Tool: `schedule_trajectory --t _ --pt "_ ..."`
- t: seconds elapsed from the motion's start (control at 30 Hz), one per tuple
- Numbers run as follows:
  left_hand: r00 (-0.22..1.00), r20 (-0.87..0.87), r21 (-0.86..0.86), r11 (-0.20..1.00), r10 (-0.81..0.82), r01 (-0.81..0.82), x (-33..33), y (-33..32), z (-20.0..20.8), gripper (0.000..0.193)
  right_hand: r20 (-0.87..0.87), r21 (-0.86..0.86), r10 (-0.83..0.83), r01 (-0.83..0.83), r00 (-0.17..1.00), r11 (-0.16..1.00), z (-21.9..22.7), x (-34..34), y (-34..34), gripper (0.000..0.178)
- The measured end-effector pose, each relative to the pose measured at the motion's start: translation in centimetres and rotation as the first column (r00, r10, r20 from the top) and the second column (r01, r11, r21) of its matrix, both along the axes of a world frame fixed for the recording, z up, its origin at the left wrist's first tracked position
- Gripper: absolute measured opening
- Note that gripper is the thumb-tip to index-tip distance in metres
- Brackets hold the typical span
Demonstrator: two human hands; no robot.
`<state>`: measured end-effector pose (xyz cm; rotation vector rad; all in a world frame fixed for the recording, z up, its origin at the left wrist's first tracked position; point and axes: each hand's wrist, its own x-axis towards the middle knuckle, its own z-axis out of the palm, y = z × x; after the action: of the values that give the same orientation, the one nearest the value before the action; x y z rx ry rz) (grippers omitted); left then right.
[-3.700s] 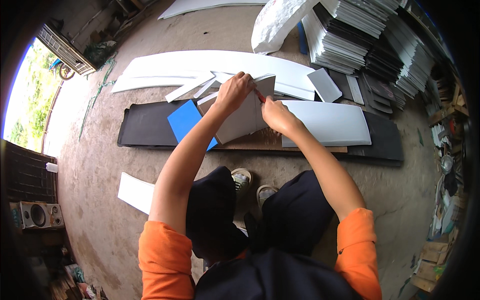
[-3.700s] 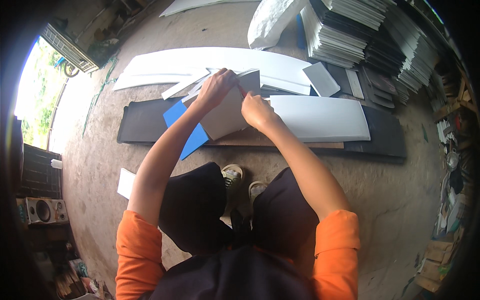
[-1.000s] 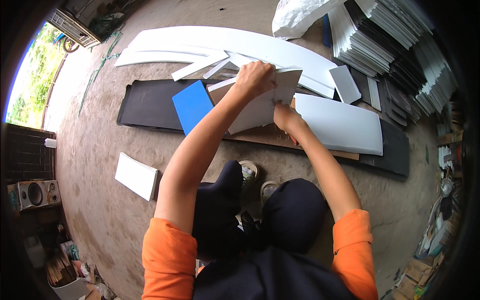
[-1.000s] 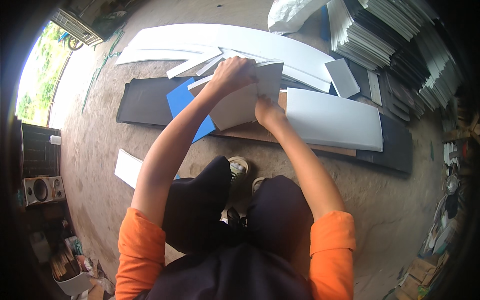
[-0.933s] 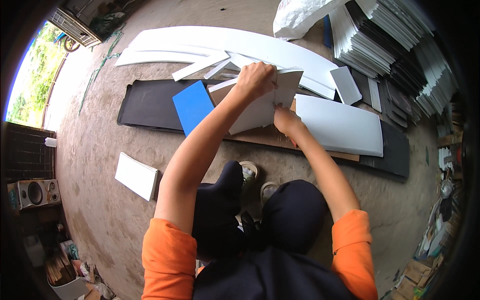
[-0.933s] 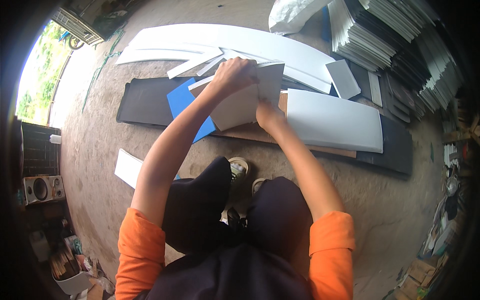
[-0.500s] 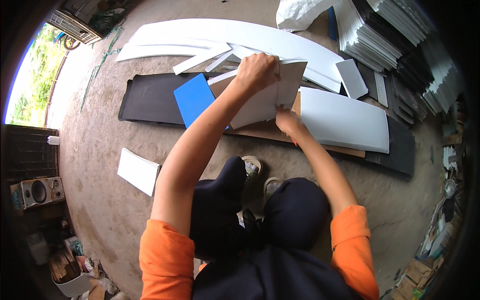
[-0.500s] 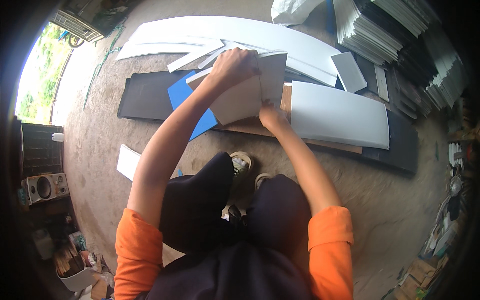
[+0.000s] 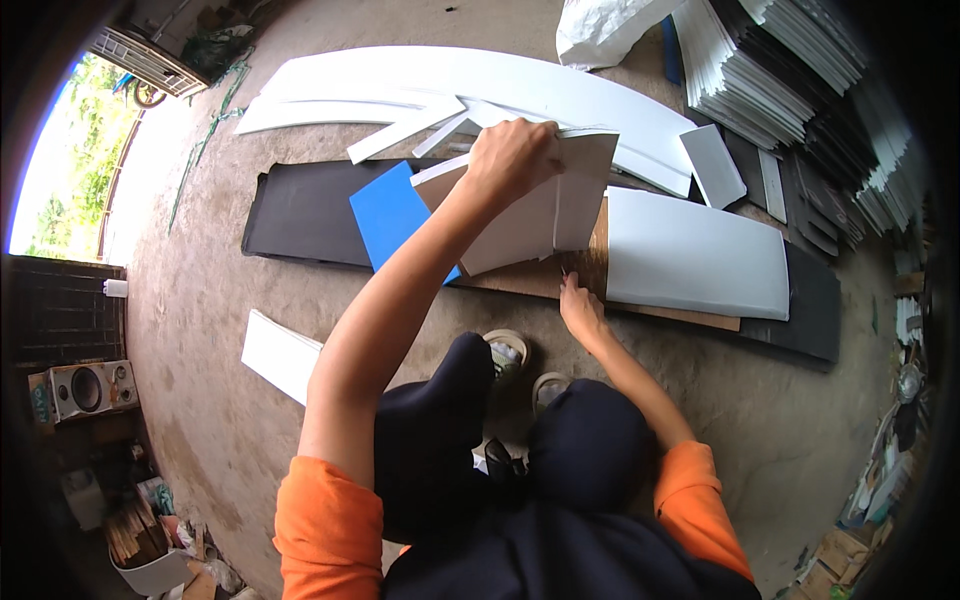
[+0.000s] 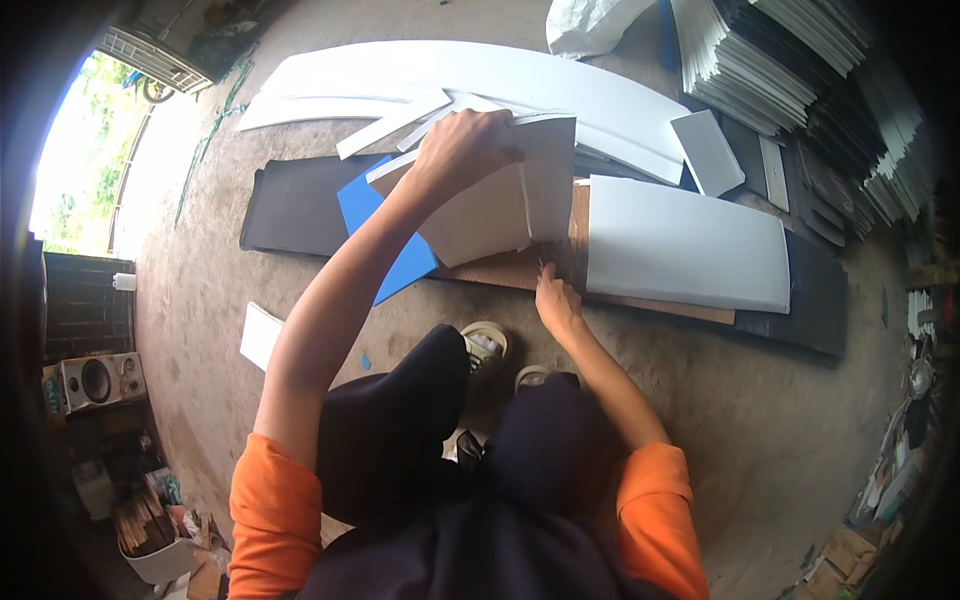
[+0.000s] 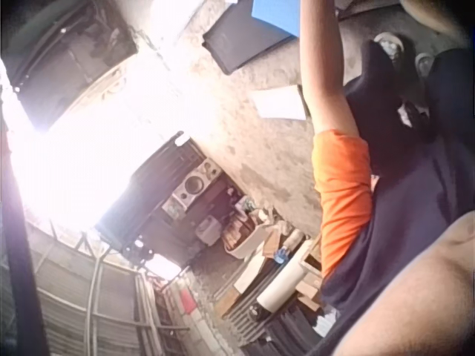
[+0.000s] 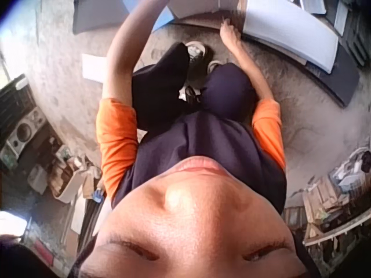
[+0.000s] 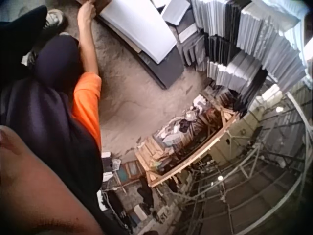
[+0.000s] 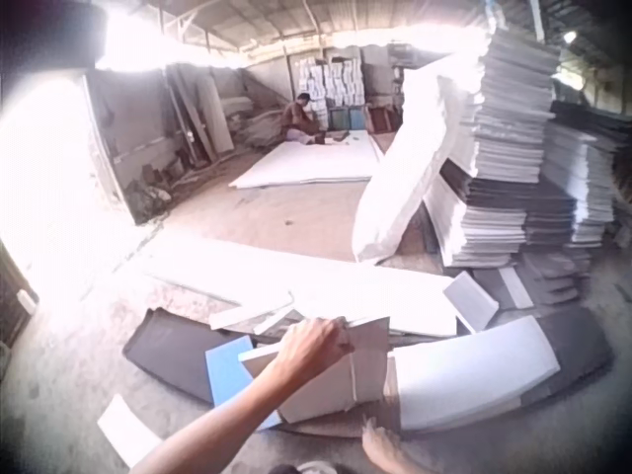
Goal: The person sits on the floor and uses a red utility knife to cut white sheets of material. They use a blue rectangular template to guide the cuts, repeatedly aligning the template and slicing along its edges to produce smaller rectangular pieces.
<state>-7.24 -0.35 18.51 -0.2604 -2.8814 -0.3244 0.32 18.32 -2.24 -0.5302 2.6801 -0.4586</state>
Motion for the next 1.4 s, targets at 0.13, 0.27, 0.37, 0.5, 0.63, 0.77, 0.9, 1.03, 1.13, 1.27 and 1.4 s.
schedule_trajectory --t 0.13,0.27,0.37,0.5,0.63,0.77,0.9,1.03,1.13,1.27,1.4 --pt "0.995 -0.097 -0.118 0.993 0.019 -0.03 -0.3 -1.1 -0.3 0.047 0.005 -0.081 -0.004 0.004 1.0 0.997 0.0 0.2 1.0 0.023" --pt "0.984 -0.142 -0.079 0.989 0.11 -0.122 -0.2 -4.2 0.0 0.053 -0.067 -0.142 -0.039 0.029 0.997 0.989 -0.3 0.4 2.1 0.023" --pt "0.955 -0.234 0.109 0.981 0.184 -0.163 1.2 -5.9 3.0 0.049 0.05 -0.295 -0.167 0.174 0.985 0.939 -0.9 -1.1 3.9 0.024" --pt "0.865 -0.281 0.329 0.889 0.415 -0.319 4.2 -9.9 6.1 0.05 0.398 -0.601 -0.263 0.467 0.879 0.649 7.1 -2.5 3.7 0.021" --pt "0.802 -0.276 0.603 0.745 0.53 -0.285 5.7 -11.4 7.7 0.052 0.295 -0.807 -0.286 0.398 0.911 0.436 13.9 -7.0 4.8 0.031" --pt "0.779 -0.212 0.8 0.563 0.59 -0.209 8.3 -11.4 9.0 0.052 0.189 -0.946 -0.103 0.21 0.977 0.248 24.2 -5.6 3.4 0.054" --pt "0.783 -0.161 0.786 0.558 0.6 -0.267 10.3 -11.5 9.6 0.049 0.187 -0.945 -0.017 0.184 0.982 0.27 29.6 -2.8 3.0 0.042" --pt "0.621 -0.686 0.23 0.923 0.379 -0.31 12.5 -7.9 8.9 0.03 0.13 -0.954 -0.123 0.158 0.984 0.256 29.7 -0.4 2.8 0.032" --pt "0.897 -0.428 0.082 0.993 0.11 -0.083 13.8 -5.0 9.0 0.023 0.112 -0.967 -0.131 0.138 0.985 0.213 30.1 1.3 2.9 0.033" --pt "0.906 -0.423 0.274 0.951 -0.015 0.144 13.4 -3.5 8.5 0.017 0.115 -0.969 -0.143 0.142 0.983 0.202 29.7 1.9 3.1 0.032" --pt "0.878 -0.472 0.407 0.865 -0.077 0.294 13.0 -4.1 7.4 0.011 0.14 -0.966 -0.15 0.168 0.979 0.196 29.8 2.5 2.7 0.029"
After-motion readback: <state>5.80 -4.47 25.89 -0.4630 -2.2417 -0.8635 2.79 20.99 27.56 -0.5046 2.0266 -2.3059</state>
